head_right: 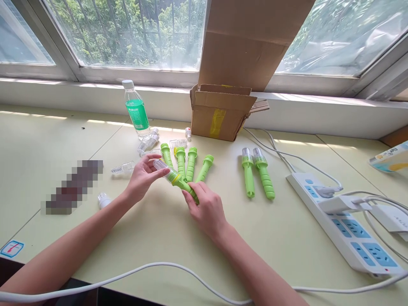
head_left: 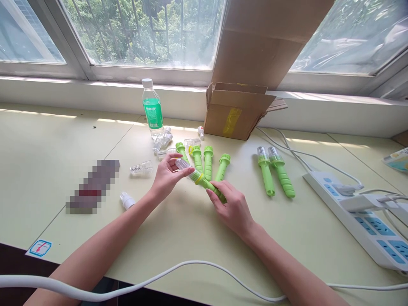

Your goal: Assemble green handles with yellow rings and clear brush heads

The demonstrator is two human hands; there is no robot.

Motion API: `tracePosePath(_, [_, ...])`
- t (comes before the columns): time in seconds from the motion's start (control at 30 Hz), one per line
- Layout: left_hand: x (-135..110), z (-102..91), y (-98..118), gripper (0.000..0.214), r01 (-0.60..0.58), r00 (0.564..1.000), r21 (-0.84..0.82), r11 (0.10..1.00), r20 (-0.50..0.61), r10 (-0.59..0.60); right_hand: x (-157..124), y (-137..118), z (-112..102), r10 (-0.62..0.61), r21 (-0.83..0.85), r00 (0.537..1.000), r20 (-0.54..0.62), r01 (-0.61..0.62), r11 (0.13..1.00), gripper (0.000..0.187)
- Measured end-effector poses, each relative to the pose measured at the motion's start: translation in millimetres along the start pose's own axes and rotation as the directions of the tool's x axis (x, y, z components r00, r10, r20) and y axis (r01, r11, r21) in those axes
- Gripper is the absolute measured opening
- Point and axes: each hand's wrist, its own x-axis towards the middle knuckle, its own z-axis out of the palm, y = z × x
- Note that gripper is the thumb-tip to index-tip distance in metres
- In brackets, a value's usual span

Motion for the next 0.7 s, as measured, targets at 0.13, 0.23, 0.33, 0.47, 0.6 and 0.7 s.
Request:
tracePosePath(0.13, [0.0,0.0,0.0,0.051,0.007,1.000,-0.021,1.000,0.004,-0.007,-1.0,-0.9,0.1,0.025,0.029,1.000,-0.011,-0.025,0.999,0.023])
tracePosePath(0.23, [-0.3,0.0,0.9,0.051,0.012,1.000,-0.031,0.999,0.006,-0.012,-1.3,-1.2,0.1,0.051,0.029,0.999,0.009,-0.051,0.998,0.015])
tracePosePath(0.33, [-0.6,-0.2,1.1,0.051,0.015,1.000,-0.026,1.000,0.006,-0.015,-0.9,-0.2,0.5,0.057,0.016,0.998,0.024,-0.058,0.998,0.014])
tracePosePath(0.47, [-0.6,-1.0,0.3,0.052,0.011,1.000,-0.020,1.000,0.006,-0.011,-0.1,0.7,0.9,0.029,-0.008,0.999,0.022,-0.029,1.000,0.018])
tracePosePath(0.6, [0.1,-1.8,-1.1,0.052,0.013,1.000,-0.033,0.999,0.009,-0.013,0.8,-1.3,-0.5,0.013,-0.023,0.999,0.031,-0.012,1.000,0.021])
tracePosePath(0.7, [0.0,-1.4,-1.5,0.052,0.027,0.999,-0.052,0.998,0.030,-0.025,2.3,-2.7,-3.6,0.094,0.023,0.991,0.098,-0.097,0.995,0.025])
